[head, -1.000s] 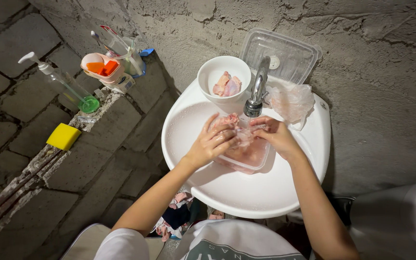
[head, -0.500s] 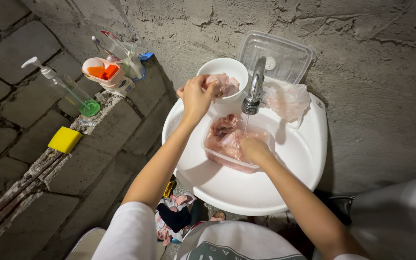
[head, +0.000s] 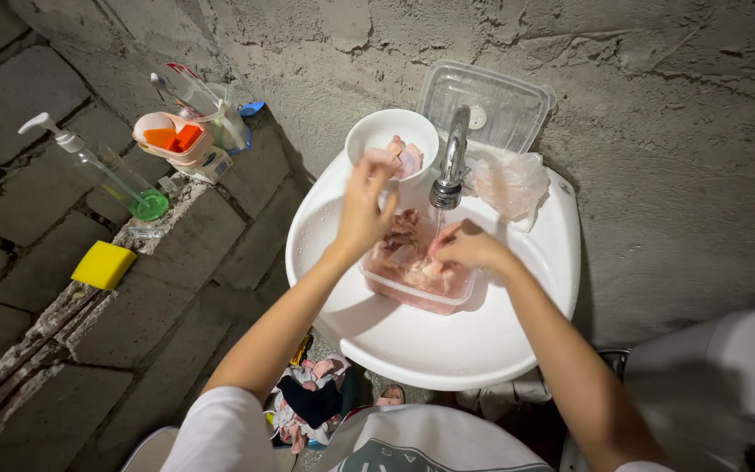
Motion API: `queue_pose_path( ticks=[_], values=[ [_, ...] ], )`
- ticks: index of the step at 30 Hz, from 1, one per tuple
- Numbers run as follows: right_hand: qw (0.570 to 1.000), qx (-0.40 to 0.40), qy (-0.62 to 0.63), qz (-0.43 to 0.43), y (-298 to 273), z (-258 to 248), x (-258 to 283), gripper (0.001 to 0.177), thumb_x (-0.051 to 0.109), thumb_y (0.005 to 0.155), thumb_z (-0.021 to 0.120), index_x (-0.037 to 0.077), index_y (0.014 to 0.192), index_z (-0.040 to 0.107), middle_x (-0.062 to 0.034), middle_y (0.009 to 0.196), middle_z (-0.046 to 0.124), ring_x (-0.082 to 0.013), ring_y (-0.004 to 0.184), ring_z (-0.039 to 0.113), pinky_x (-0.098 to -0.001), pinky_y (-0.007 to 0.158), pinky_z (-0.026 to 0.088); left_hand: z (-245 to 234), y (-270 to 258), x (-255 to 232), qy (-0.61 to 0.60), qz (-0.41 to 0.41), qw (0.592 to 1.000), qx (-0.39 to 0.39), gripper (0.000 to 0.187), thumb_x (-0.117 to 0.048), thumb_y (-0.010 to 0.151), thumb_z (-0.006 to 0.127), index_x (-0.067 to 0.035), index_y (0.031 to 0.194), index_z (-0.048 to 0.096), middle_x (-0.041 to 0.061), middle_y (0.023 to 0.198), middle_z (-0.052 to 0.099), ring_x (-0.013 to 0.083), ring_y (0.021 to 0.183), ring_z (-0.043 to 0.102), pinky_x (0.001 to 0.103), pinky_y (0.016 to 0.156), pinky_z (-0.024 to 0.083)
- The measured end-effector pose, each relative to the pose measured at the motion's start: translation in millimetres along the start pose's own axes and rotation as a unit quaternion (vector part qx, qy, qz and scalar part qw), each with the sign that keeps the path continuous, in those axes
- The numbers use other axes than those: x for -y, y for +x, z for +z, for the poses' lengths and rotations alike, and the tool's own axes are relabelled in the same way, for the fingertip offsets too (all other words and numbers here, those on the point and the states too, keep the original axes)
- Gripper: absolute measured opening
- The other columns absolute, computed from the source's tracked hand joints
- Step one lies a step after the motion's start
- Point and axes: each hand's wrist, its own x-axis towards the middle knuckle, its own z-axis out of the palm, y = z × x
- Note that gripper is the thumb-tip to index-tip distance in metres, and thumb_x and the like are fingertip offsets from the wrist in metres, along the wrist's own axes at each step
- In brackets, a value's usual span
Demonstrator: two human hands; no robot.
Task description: The person washes raw chicken pieces in a plastic container under a running tap and transfers the pieces into a white bowl by hand.
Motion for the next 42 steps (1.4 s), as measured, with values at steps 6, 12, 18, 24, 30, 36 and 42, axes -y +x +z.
queue_pose_path(
  ticks=[6,12,18,24,30,36,42],
  values=[
    [0.957,0.044,0.286,-0.002,-11.4,-11.0,18.9,0.012,0.009,0.086,0.059,0.003,0.092,0.067,-0.009,0.09,0.07,-0.0183,0.079,0.072,-0.0381,0.069,0.063,33.1,-52.8,-7.7,-0.321,-0.203,0.891,0.247,0.048,-0.028,0.104,0.063,-0.004,0.144,0.052,0.006,0.121,0.069,0.0141,0.106,0.067,0.029,0.091,0.055],
    [0.902,-0.009,0.427,-0.057,10.5,-14.9,-14.8,0.009,-0.002,0.09,0.059,0.001,0.098,0.062,-0.0067,0.096,0.065,-0.0147,0.086,0.066,-0.0335,0.083,0.059,50.5,-71.5,-1.5,-0.478,-0.297,0.785,0.259,0.051,-0.021,0.095,0.074,0.001,0.137,0.057,0.004,0.113,0.068,0.011,0.099,0.065,0.03,0.085,0.055],
    [0.887,0.044,0.452,-0.085,14.9,-11.9,-20.9,0.015,0.009,0.1,0.07,0.004,0.11,0.061,0.0002,0.087,0.054,-0.0116,0.075,0.053,-0.0319,0.074,0.054,41.7,-71.0,-0.9,-0.537,-0.367,0.717,0.25,0.051,-0.012,0.088,0.073,-0.003,0.136,0.057,0.007,0.11,0.071,0.0133,0.097,0.068,0.027,0.086,0.057],
    [0.981,-0.026,0.186,-0.046,-14.6,2.9,22.5,0.035,0.002,0.084,0.073,-0.001,0.119,0.065,-0.0086,0.102,0.073,-0.0142,0.092,0.072,-0.0264,0.077,0.059,36.1,-73.0,0.3,-0.442,-0.356,0.783,0.257,0.033,-0.01,0.091,0.073,-0.003,0.121,0.061,0.006,0.106,0.07,0.0119,0.097,0.068,0.027,0.081,0.057],
    [0.989,-0.007,0.119,-0.091,-17.0,4.6,24.7,0.028,0.002,0.08,0.075,-0.002,0.108,0.072,-0.0123,0.097,0.077,-0.0179,0.088,0.073,-0.0294,0.074,0.057,40.8,-67.8,2.9,-0.377,-0.295,0.851,0.214,0.02,-0.008,0.091,0.074,-0.003,0.103,0.058,0.006,0.092,0.068,0.0136,0.082,0.071,0.029,0.071,0.06],
    [0.972,-0.002,0.155,-0.174,-28.4,-2.5,8.8,0.04,0.009,0.089,0.072,0.003,0.128,0.063,-0.0039,0.111,0.071,-0.0115,0.101,0.069,-0.0266,0.09,0.057,39.5,-57.3,-17.2,-0.174,-0.197,0.947,0.186,0.025,0.008,0.087,0.067,0.0,0.11,0.062,0.012,0.088,0.068,0.02,0.078,0.066,0.032,0.07,0.052],
    [0.953,-0.017,0.302,0.006,-23.7,-1.3,-3.3,0.036,0.021,0.096,0.056,0.006,0.128,0.06,-0.0081,0.107,0.072,-0.0217,0.088,0.073,-0.0366,0.079,0.062,32.6,-45.9,-43.7,-0.275,-0.202,0.924,0.173,0.051,0.016,0.08,0.057,-0.002,0.128,0.057,0.012,0.098,0.071,0.0226,0.089,0.071,0.033,0.082,0.056]
  ],
)
